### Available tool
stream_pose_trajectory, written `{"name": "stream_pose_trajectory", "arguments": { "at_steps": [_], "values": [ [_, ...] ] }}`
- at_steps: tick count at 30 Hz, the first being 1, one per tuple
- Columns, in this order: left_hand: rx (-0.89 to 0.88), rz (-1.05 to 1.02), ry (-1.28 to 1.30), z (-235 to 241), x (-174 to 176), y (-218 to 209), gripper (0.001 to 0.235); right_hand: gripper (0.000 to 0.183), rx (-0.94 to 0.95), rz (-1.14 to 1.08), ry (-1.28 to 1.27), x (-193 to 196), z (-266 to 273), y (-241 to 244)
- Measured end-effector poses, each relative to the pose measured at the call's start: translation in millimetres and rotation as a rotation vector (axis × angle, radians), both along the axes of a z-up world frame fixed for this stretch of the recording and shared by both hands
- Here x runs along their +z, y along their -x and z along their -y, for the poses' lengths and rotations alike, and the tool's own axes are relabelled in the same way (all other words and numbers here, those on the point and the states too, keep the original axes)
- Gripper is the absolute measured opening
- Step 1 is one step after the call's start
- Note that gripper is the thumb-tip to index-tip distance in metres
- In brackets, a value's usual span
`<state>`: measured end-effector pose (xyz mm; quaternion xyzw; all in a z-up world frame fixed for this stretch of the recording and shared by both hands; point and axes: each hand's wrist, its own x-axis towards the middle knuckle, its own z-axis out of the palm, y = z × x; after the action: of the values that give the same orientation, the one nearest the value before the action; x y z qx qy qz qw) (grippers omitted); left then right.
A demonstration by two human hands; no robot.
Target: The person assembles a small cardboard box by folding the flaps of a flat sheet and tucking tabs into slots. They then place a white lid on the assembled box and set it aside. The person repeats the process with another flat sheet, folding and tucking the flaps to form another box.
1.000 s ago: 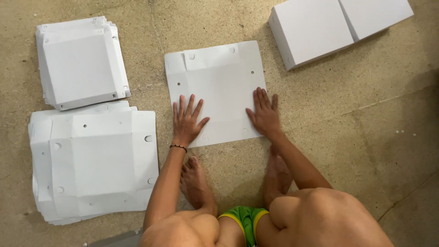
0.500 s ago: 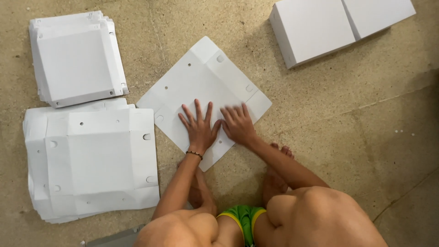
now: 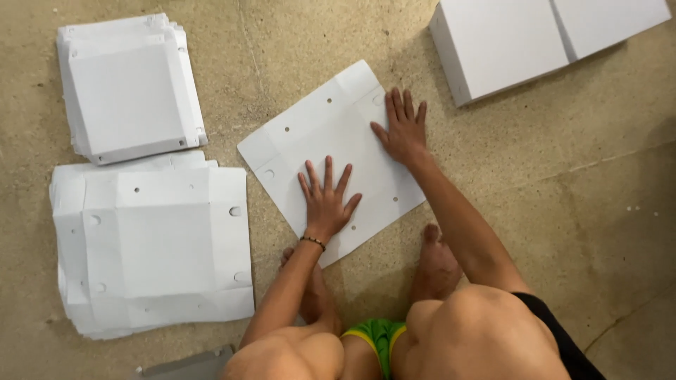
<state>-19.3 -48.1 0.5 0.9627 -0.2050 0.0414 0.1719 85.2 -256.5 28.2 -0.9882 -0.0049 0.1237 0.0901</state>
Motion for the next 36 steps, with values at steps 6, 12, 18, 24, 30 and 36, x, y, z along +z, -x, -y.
{"name": "stream_pose_trajectory", "arguments": {
  "at_steps": [6, 12, 18, 24, 30, 36],
  "values": [
    [0.017, 0.011, 0.044, -1.9, -2.8, 4.8, 0.063, 0.081, -0.284, 0.022, -0.077, -47.0, 10.8, 7.9],
    [0.023, 0.05, 0.077, -3.4, -4.6, 7.1, 0.056, 0.069, -0.418, -0.148, -0.369, -8.0, 29.9, 6.1],
    [0.044, 0.02, 0.143, -3.7, 0.5, 4.4, 0.053, 0.035, -0.528, -0.147, -0.76, -21.7, 66.0, -4.6],
    [0.128, -0.159, 0.381, -1.9, 55.5, -16.5, 0.058, 0.016, -0.363, 0.101, -1.023, 120.8, 50.6, 6.2],
    [-0.122, -0.591, 1.172, 7.0, 160.0, -37.2, 0.076, 0.012, 0.204, 0.439, -0.454, 289.3, 8.3, 60.0],
    [0.034, -1.006, 1.912, -17.0, 82.2, -48.1, 0.077, 0.037, 0.671, 0.343, 0.361, 237.6, -103.7, 112.9]
  ]
}}
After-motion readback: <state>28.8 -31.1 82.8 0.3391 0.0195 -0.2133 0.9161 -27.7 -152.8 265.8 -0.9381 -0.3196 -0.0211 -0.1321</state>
